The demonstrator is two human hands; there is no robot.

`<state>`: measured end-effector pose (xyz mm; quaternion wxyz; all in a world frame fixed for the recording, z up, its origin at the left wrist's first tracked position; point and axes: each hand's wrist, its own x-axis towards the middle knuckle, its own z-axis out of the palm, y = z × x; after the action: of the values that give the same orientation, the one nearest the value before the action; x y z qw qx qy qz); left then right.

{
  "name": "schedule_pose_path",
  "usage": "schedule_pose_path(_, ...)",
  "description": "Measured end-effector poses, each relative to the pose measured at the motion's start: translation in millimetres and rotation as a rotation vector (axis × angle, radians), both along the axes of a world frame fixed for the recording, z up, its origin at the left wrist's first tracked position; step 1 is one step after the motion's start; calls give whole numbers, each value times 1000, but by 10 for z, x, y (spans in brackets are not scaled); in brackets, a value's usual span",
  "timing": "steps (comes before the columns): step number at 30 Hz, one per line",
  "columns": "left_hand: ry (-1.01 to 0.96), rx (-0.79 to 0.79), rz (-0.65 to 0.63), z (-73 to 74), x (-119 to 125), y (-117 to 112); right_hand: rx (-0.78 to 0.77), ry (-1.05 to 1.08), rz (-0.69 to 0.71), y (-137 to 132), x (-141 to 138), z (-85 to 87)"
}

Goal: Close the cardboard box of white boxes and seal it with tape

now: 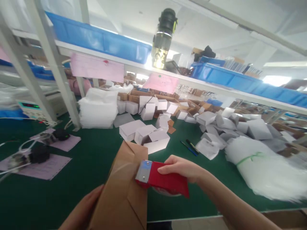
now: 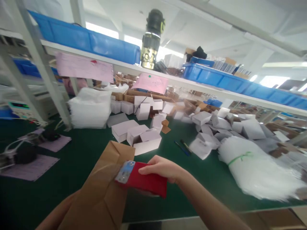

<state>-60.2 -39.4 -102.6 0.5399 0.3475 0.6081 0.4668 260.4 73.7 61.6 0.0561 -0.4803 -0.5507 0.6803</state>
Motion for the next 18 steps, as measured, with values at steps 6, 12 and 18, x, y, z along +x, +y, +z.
schedule_pose_path(6, 403, 358, 186, 275, -379, -163, 19, -287, 257, 265, -814, 501)
schedule_pose_path(12, 630, 599, -521, 981, -353, 175, 91, -518, 311, 196, -986, 744)
schedule_pose_path(18, 707, 481, -736, 1138, -328, 372, 64, -442, 278, 95, -883, 1153)
